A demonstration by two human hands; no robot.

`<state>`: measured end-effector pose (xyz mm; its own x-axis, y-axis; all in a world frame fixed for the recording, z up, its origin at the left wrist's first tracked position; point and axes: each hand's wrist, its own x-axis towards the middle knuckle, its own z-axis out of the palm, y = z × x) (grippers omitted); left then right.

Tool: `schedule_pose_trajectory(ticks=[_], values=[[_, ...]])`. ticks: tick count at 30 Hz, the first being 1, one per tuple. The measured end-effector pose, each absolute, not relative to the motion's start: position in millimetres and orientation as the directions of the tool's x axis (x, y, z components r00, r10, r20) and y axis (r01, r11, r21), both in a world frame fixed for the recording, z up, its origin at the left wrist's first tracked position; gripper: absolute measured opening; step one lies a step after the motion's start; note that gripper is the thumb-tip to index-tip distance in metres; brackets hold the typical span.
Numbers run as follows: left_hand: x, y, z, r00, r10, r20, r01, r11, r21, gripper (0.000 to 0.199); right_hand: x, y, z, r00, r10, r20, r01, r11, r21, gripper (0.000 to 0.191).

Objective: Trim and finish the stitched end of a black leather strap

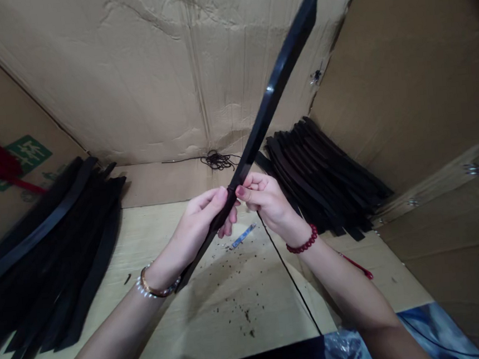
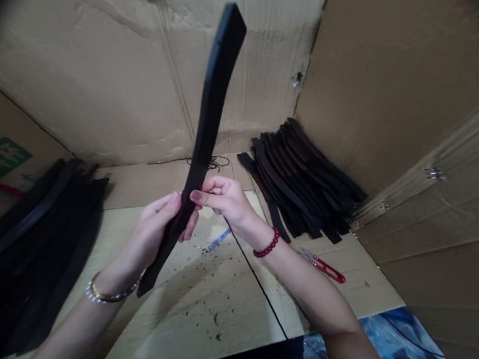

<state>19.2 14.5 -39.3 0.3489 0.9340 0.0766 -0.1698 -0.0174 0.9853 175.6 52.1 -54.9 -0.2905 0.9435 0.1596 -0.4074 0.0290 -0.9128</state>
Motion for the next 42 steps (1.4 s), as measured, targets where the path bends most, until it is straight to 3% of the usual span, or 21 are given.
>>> schedule_pose_trajectory(ticks=[5,10,13,19,24,29,32,34,38,42], values=[[17.3,13.5,-37.7,0.347,0.934,0.083,-0.22,-0.006,0.976,0.044,173.7,52.6,-57.0,-0.323,0.935,0.147,-0.456,-0.018,-0.89,0.039],[16.8,11.0,-35.0,0.55,0.835,-0.023,-0.237,0.182,0.954,0.058,176.8,53.5,-62.9,-0.565,0.808,0.169,-0.449,-0.129,-0.884,0.039],[17.5,10.5,-35.7,0.588,0.809,-0.025,-0.193,0.171,0.966,0.068,179.2,52.2,-61.6,-0.608,0.777,0.165,-0.437,-0.154,-0.886,0.042],[19.1,15.0,-42.3,0.437,0.899,0.013,-0.025,-0.003,1.0,0.071,176.8,48.8,-51.0,-0.407,0.903,0.139,-0.433,-0.056,-0.9,0.041],[19.0,17.9,-43.8,0.29,0.957,0.023,-0.146,0.02,0.989,0.054,172.2,49.8,-54.6,-0.294,0.945,0.141,-0.462,-0.011,-0.887,0.039],[16.6,15.4,-40.9,0.445,0.89,-0.099,-0.165,0.191,0.968,0.068,171.4,50.7,-64.0,-0.456,0.872,0.179,-0.51,-0.09,-0.856,0.032],[14.5,14.2,-40.8,0.581,0.791,-0.189,-0.106,0.304,0.947,0.078,174.1,50.0,-65.4,-0.581,0.784,0.219,-0.472,-0.105,-0.875,0.041],[14.0,14.8,-41.9,0.626,0.743,-0.238,-0.049,0.342,0.939,0.086,175.4,49.8,-64.3,-0.576,0.784,0.23,-0.476,-0.094,-0.874,0.042],[15.9,18.2,-43.4,0.522,0.84,-0.149,-0.053,0.207,0.977,0.088,173.9,50.2,-59.6,-0.438,0.871,0.222,-0.505,-0.034,-0.862,0.04],[18.3,19.0,-41.9,0.384,0.922,0.048,-0.046,-0.033,0.998,0.067,171.3,48.0,-54.7,-0.254,0.947,0.196,-0.443,0.067,-0.894,0.041]])
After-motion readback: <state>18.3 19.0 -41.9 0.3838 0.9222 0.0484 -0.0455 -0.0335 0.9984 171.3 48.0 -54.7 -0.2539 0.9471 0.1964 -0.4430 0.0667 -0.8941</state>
